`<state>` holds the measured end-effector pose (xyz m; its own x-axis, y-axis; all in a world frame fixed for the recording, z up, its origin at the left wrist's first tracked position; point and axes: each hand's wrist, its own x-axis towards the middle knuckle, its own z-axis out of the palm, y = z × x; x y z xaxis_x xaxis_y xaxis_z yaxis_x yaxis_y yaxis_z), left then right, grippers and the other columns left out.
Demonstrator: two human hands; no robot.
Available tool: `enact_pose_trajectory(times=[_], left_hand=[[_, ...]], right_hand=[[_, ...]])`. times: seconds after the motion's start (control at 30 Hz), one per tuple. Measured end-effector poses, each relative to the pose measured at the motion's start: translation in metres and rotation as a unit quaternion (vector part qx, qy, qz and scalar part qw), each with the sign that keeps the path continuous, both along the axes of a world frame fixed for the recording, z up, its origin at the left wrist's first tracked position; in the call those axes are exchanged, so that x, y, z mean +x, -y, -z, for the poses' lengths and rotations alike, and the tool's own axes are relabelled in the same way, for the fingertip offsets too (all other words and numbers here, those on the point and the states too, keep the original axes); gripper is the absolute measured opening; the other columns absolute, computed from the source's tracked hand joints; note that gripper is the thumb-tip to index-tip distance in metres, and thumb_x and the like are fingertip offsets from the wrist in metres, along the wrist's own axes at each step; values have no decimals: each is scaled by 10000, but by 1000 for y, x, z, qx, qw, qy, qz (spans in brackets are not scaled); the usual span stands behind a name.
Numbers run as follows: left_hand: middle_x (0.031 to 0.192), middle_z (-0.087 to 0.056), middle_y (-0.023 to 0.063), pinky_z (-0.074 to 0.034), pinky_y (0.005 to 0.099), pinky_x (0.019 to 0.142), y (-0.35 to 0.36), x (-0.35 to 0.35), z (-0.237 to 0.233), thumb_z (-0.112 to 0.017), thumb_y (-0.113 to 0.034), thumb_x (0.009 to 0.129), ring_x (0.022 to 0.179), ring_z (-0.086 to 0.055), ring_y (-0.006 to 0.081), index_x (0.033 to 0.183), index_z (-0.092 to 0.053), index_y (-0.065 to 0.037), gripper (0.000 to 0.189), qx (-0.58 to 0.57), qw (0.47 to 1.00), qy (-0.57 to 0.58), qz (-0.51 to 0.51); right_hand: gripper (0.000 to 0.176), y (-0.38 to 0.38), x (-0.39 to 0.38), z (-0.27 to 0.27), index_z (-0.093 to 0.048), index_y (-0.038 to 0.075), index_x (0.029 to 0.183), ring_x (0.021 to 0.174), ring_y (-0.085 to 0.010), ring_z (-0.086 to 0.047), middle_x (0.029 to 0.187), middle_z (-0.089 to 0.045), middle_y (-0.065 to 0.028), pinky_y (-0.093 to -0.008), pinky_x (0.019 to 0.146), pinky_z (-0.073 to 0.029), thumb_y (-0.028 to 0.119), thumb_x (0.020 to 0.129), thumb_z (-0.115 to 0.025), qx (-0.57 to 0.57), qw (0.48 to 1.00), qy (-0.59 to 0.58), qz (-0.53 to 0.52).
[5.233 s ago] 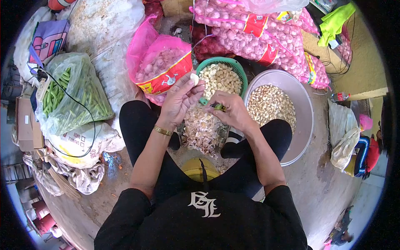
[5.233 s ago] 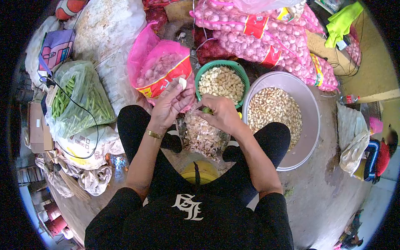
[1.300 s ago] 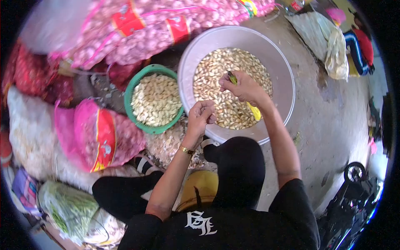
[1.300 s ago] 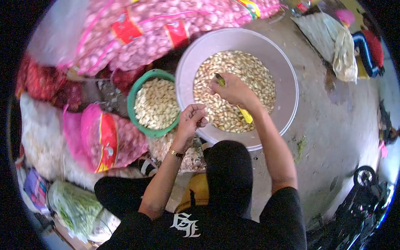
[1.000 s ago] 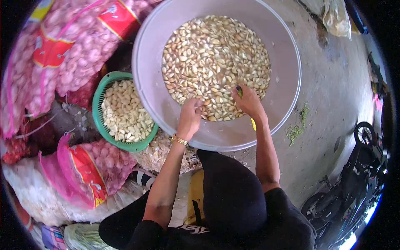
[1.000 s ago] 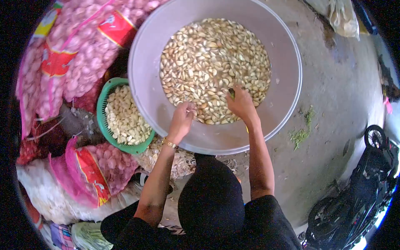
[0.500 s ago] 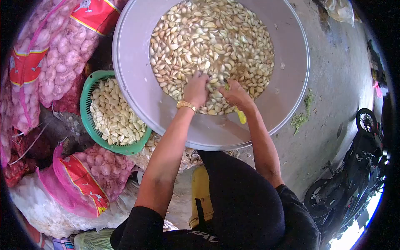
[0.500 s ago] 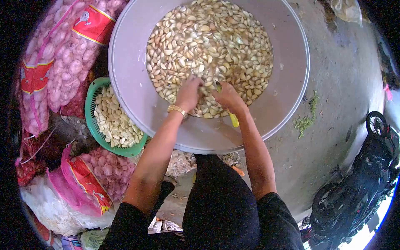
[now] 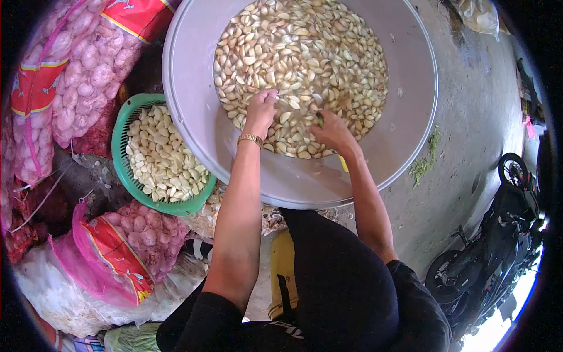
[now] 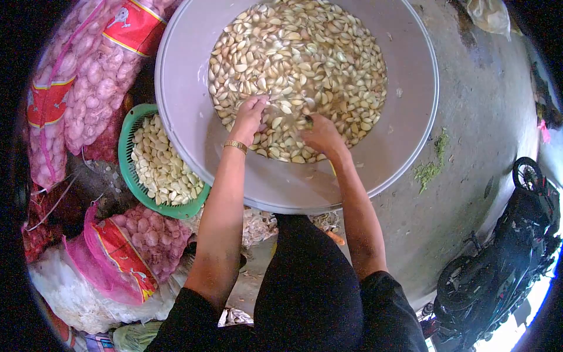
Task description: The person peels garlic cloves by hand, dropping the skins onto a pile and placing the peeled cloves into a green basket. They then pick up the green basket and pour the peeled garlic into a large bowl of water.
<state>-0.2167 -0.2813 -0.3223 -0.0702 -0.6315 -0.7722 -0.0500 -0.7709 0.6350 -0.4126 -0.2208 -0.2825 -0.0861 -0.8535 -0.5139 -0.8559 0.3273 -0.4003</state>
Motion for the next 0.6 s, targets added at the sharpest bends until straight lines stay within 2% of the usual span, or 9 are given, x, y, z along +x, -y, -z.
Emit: enact_pose_trajectory(times=[0.07,0.1,0.17,0.2,0.27,0.33,0.4,0.53,0.6], left_hand=[[1015,-619,32,-477,317,749,-3,5,21,-577,-165,928,863,-587,150,1175,-631,-108,259,-71,995,27,57],[1015,-619,32,-477,317,749,-4,3,14,-577,-165,928,863,-587,150,1175,-631,-108,259,-72,995,26,56],[964,-615,74,-479,374,737,-11,-1,-17,-634,-99,856,857,-613,231,1088,-653,-80,233,-276,906,287,142],[964,-615,74,-479,374,737,-10,-4,-33,-634,-99,856,857,-613,231,1088,-653,-80,233,-278,906,286,143],[1031,-613,116,-490,424,775,-12,-12,-58,-612,-32,799,931,-600,331,905,-687,-93,143,-303,869,322,224],[1021,-593,107,-492,420,770,-22,-18,-33,-611,-39,802,919,-595,314,874,-680,-81,108,-331,847,331,252],[1038,-604,112,-494,418,769,-27,-23,-20,-620,-54,794,936,-598,327,902,-679,-69,124,-319,805,392,310],[1094,-611,128,-497,415,785,-18,-18,-7,-628,-70,796,981,-600,338,951,-671,-60,162,-280,842,336,317],[1237,-571,197,-501,432,825,-13,-16,0,-612,-70,824,1080,-574,373,969,-678,-80,160,-204,941,203,181]], right_hand=[[522,13,8,-15,-557,-51,1188,1065,-399,-593,1130,-607,-293,-456,922,-463,273,790,-653,121,968,200,96],[488,7,4,-1,-575,-28,1181,996,-402,-619,1090,-626,-276,-451,880,-483,273,803,-645,19,987,149,53],[460,12,4,-7,-585,-20,1166,973,-400,-627,1058,-638,-264,-451,860,-489,265,809,-643,1,991,119,68],[432,16,3,-11,-595,-12,1150,949,-397,-635,1025,-650,-251,-450,839,-495,258,816,-641,-19,993,89,82],[403,23,-8,-29,-602,-11,1130,946,-397,-635,998,-656,-242,-451,827,-495,247,823,-636,-25,991,75,108],[374,26,-24,-32,-609,-11,1110,942,-396,-634,971,-663,-233,-453,815,-496,236,830,-631,-34,989,63,131],[331,25,-44,-28,-625,-6,1070,934,-398,-634,956,-667,-227,-453,815,-498,230,837,-628,-79,984,-38,155],[356,23,-57,-10,-636,16,1083,929,-404,-633,979,-662,-236,-447,817,-505,278,841,-641,-99,988,-60,104],[371,28,-46,-4,-646,29,1083,916,-396,-639,971,-662,-248,-448,825,-505,309,840,-648,-95,990,-36,97]])
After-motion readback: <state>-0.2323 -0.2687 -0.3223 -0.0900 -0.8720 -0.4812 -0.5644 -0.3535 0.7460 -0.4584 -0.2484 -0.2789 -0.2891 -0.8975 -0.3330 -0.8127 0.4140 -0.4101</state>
